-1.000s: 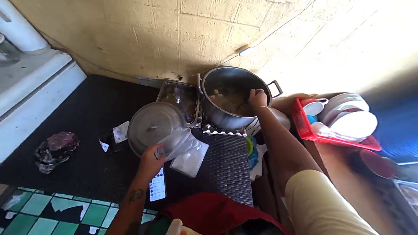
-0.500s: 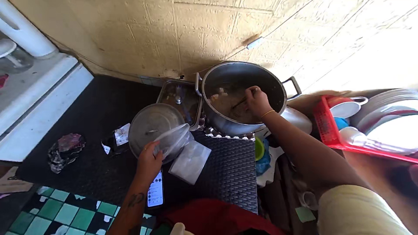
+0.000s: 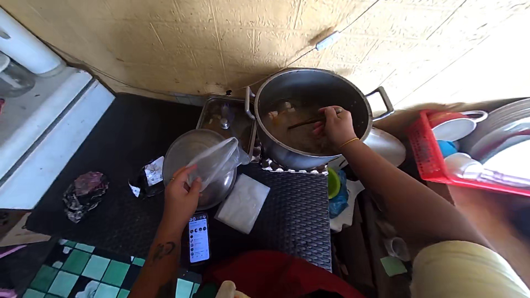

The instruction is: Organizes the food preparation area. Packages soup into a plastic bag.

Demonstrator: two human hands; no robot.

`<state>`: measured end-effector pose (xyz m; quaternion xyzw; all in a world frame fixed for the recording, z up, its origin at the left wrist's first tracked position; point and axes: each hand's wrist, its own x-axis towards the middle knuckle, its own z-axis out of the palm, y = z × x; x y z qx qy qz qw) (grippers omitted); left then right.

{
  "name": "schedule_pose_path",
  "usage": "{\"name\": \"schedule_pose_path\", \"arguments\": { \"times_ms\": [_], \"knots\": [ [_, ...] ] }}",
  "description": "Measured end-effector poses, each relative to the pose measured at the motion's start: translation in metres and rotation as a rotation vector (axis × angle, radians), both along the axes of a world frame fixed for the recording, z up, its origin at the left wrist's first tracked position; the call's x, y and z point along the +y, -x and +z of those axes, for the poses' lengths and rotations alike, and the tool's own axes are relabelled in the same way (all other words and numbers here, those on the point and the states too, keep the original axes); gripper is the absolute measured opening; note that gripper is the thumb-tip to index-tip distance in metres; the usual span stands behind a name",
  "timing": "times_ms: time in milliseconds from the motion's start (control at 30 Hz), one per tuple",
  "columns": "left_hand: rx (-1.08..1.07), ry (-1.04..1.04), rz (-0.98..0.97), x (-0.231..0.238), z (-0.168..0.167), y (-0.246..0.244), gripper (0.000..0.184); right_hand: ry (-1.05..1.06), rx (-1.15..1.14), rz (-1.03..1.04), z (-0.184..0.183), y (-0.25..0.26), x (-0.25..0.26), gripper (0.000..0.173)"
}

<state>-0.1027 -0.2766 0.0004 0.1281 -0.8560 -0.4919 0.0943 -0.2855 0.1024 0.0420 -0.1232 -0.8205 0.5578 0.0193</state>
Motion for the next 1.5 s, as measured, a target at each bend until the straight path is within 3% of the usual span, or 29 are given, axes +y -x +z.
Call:
{"name": "schedule_pose_path", "arguments": {
  "times_ms": [233,567,733,967,1100,1233,1400,1500],
  "knots": [
    [0.012,-0.014,0.013,-0.005,-0.003,0.003,0.036,0.107,0.069,-0.085,0.001,-0.006,0.008,0.039],
    [-0.041,-0.019,0.027,-0.006,-0.013,0.005,0.037,-0.157,0.295,0.102,0.003,-0.029,0.038,0.04],
    [-0.063,-0.002,0.011,-0.003,-0.015,0.007,0.037,-0.126,0.362,0.105,0.008,-0.032,0.051,0.039],
    [-0.07,-0.019,0.007,0.0,-0.011,0.009,0.036,-0.204,0.274,0.045,0.005,-0.03,0.042,0.04],
    [0.007,-0.03,-0.031,-0.004,0.017,0.025,0.032,0.052,0.172,-0.039,-0.001,-0.02,0.037,0.038],
    [0.206,-0.014,-0.12,-0.006,0.071,0.067,0.032,0.266,0.117,-0.171,0.002,-0.021,0.045,0.039],
    [0.041,-0.04,-0.243,0.033,0.145,0.148,0.047,0.34,0.108,-0.198,0.017,-0.039,0.059,0.042],
    [-0.011,0.191,-0.291,0.061,0.163,0.21,0.058,0.34,0.152,-0.207,0.032,-0.047,0.068,0.042]
  ]
}}
